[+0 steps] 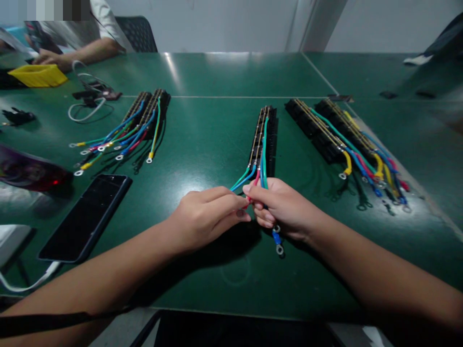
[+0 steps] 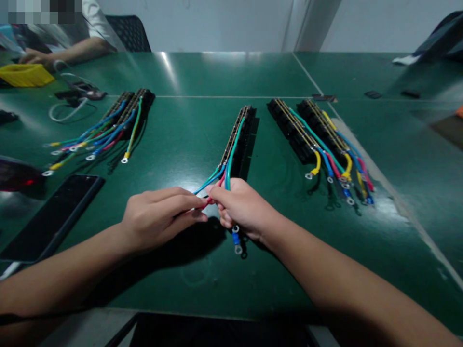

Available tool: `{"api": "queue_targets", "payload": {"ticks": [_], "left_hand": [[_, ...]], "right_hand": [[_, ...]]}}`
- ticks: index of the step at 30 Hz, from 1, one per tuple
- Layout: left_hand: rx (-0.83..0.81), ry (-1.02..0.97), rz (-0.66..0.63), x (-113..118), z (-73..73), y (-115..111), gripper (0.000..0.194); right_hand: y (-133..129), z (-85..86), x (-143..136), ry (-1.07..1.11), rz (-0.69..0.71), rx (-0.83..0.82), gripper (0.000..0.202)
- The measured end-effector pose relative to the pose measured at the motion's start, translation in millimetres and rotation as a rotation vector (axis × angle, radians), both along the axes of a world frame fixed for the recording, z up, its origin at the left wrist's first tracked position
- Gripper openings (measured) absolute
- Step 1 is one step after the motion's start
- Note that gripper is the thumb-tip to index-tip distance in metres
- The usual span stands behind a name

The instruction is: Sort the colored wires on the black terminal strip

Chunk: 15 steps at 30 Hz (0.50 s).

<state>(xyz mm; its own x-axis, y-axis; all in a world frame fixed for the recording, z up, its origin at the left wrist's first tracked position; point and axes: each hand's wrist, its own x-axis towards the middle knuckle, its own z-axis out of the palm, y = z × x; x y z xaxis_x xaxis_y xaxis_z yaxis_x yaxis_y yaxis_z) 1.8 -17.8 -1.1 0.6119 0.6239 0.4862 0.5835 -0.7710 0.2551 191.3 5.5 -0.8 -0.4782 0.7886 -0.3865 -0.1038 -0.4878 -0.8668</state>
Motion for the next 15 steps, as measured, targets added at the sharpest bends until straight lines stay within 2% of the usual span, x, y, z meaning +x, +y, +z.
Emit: {"api": "queue_targets", "payload": {"ticks": [6, 10, 15], "left_hand": [[-0.144, -0.060, -0.063, 1, 6.1, 5, 0.012], [-0.189, -0.118, -0.090, 2, 12.9, 8, 0.010], [-0.151, -0.158, -0.082, 1, 8.4, 5, 0.010]], "right_hand": [[-1, -3.5, -1, -0.141, 0.090, 0.140, 0.027], [-3, -3.2, -2, -0.250, 0.104, 0.184, 0.027], [-2, -0.6, -1, -0.140, 0.104, 0.112, 0.029]]}}
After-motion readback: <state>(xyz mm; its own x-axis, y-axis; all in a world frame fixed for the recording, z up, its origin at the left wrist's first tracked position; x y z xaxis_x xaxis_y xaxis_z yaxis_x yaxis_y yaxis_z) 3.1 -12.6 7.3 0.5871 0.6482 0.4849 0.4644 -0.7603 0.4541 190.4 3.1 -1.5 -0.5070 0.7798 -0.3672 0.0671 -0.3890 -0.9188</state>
